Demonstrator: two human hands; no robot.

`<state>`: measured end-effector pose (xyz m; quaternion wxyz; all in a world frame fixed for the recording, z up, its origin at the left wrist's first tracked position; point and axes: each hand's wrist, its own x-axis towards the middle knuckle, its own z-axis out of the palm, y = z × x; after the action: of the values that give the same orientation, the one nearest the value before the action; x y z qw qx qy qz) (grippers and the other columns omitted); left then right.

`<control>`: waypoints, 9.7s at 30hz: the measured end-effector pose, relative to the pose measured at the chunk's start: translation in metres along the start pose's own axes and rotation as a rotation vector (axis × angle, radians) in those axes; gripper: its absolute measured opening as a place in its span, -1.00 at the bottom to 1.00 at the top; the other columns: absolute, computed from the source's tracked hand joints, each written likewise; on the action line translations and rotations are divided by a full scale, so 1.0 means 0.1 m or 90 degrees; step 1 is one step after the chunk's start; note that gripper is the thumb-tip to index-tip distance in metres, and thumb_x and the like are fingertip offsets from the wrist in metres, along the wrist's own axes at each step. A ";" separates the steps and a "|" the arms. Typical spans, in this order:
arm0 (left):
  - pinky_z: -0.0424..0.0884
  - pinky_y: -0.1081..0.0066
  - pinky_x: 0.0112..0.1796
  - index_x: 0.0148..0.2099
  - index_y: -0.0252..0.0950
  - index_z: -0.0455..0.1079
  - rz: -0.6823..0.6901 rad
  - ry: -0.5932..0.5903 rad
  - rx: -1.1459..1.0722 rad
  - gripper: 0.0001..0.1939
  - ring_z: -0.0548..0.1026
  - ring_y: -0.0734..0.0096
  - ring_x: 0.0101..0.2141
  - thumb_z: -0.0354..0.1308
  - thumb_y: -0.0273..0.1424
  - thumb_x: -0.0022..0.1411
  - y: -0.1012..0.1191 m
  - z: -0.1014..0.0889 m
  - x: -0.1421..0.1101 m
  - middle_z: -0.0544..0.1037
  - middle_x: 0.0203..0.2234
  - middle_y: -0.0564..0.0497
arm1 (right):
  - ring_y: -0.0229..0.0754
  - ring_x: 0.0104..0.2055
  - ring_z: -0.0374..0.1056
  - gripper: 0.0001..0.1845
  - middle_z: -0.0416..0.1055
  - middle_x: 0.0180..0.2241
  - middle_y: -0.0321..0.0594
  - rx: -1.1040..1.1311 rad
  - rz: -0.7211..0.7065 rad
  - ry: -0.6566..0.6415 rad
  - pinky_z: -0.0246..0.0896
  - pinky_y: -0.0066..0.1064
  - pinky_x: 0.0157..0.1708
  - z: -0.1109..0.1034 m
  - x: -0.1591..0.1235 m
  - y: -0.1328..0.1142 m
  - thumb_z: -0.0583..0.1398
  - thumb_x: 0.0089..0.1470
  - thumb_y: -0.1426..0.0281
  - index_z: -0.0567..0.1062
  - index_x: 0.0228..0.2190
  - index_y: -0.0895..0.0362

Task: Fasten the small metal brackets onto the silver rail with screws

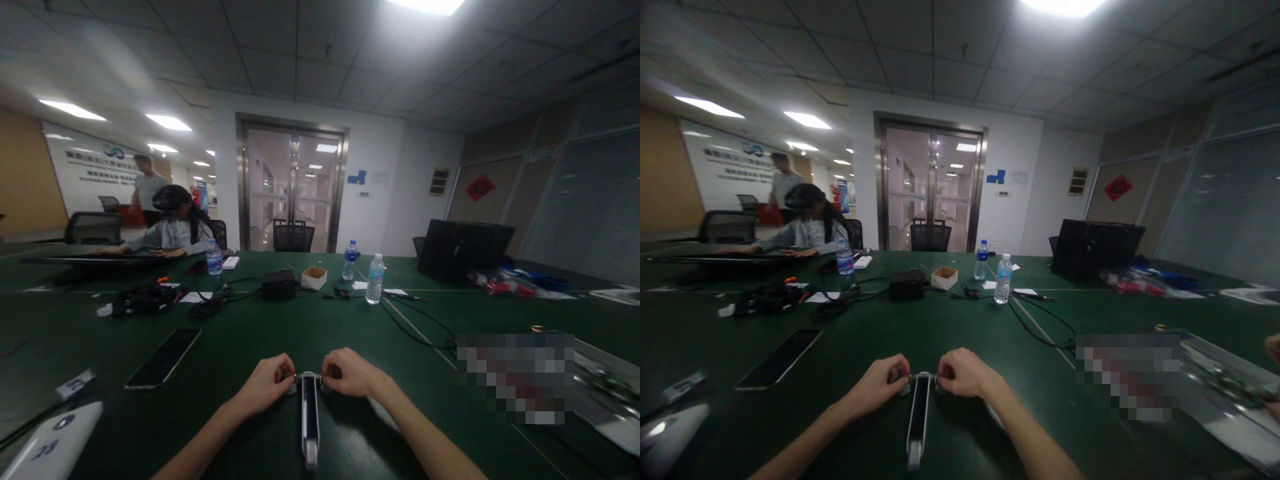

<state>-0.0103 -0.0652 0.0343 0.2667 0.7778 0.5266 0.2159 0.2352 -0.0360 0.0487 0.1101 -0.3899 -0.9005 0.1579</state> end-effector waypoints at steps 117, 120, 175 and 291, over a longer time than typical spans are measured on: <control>0.22 0.48 -0.35 -0.18 -0.28 0.47 0.040 0.006 0.058 -0.76 0.34 0.39 -0.35 0.09 -0.25 0.25 -0.07 0.01 0.01 0.45 -0.34 0.05 | -0.31 -0.43 0.32 -0.86 0.46 -0.41 -0.28 0.010 0.002 -0.008 0.13 -0.55 -0.45 -0.01 0.00 0.00 0.19 0.04 0.38 0.53 -0.35 0.15; 0.22 0.48 -0.36 -0.20 -0.28 0.47 0.051 0.018 0.048 -0.79 0.33 0.41 -0.38 0.11 -0.27 0.23 -0.11 0.03 0.03 0.45 -0.36 0.07 | -0.30 -0.43 0.32 -0.86 0.46 -0.40 -0.27 0.013 0.004 -0.004 0.12 -0.55 -0.46 -0.01 -0.01 0.00 0.19 0.04 0.38 0.53 -0.35 0.15; 0.30 0.47 -0.35 -0.16 -0.30 0.43 0.045 0.018 -0.030 -0.75 0.44 0.39 -0.35 0.10 -0.25 0.20 -0.06 0.02 0.01 0.53 -0.33 0.05 | -0.30 -0.43 0.32 -0.86 0.46 -0.41 -0.27 0.029 -0.003 0.006 0.14 -0.55 -0.44 0.02 0.00 -0.01 0.19 0.03 0.43 0.52 -0.33 0.16; 0.31 0.45 -0.34 -0.04 -0.28 0.40 0.048 0.005 0.014 -0.70 0.40 0.39 -0.34 0.06 -0.26 0.24 0.02 0.00 -0.03 0.50 -0.26 0.02 | -0.30 -0.43 0.31 -0.85 0.45 -0.39 -0.26 0.006 -0.002 0.004 0.11 -0.55 -0.46 0.02 0.01 -0.02 0.18 0.02 0.42 0.52 -0.32 0.16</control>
<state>-0.0100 -0.0688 0.0357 0.2479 0.7993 0.4999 0.2230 0.2326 -0.0370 0.0481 0.1150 -0.3883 -0.9002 0.1604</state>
